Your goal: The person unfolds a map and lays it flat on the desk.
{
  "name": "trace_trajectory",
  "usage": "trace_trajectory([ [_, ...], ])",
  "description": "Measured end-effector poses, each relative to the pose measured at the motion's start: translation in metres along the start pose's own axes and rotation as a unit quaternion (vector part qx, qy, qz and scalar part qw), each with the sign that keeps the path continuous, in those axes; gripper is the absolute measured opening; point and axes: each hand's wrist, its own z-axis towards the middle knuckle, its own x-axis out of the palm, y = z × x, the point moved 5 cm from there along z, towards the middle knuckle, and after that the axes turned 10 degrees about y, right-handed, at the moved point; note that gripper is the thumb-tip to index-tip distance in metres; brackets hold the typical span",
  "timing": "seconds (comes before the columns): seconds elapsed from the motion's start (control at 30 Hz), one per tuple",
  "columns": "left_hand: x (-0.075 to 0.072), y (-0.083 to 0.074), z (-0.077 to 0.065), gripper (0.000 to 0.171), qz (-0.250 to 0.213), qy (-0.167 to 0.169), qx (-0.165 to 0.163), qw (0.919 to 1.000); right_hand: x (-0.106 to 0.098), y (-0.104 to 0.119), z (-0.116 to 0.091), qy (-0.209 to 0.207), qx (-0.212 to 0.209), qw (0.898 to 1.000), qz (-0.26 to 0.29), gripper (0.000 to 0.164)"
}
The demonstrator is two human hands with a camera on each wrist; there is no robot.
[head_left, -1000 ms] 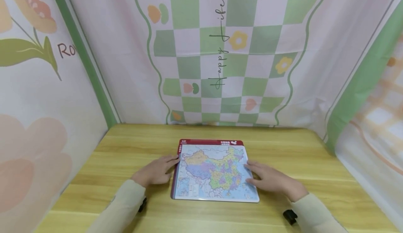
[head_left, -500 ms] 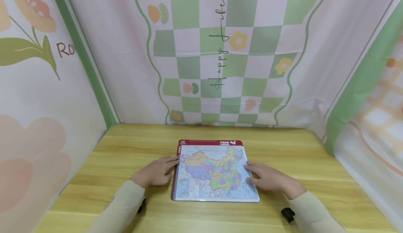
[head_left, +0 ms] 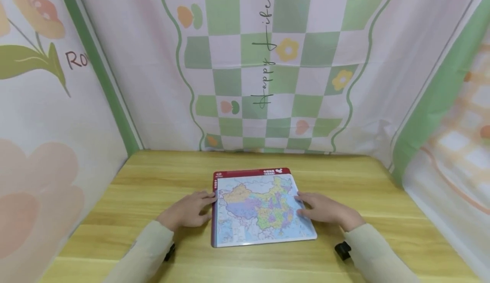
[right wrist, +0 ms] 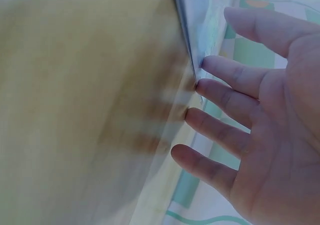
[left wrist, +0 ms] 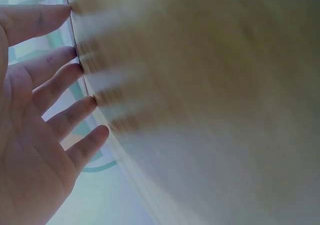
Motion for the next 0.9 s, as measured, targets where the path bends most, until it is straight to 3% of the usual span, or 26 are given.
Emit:
trace_trajectory([
  [0.4,-0.001,-0.004,0.001,0.058,-0.02,-0.034,0.041,0.9984,-0.01,-0.004,0.015,0.005,0.029,0.999,0.038,0.055],
  [0.63,-0.002,-0.007,0.003,0.055,-0.025,-0.056,0.037,0.9975,-0.019,-0.002,0.028,-0.003,0.018,1.0,0.014,0.048],
  [0.9,-0.004,-0.015,0.01,0.038,-0.01,-0.077,0.063,0.995,-0.027,-0.008,0.043,-0.014,0.03,0.999,-0.005,0.044],
])
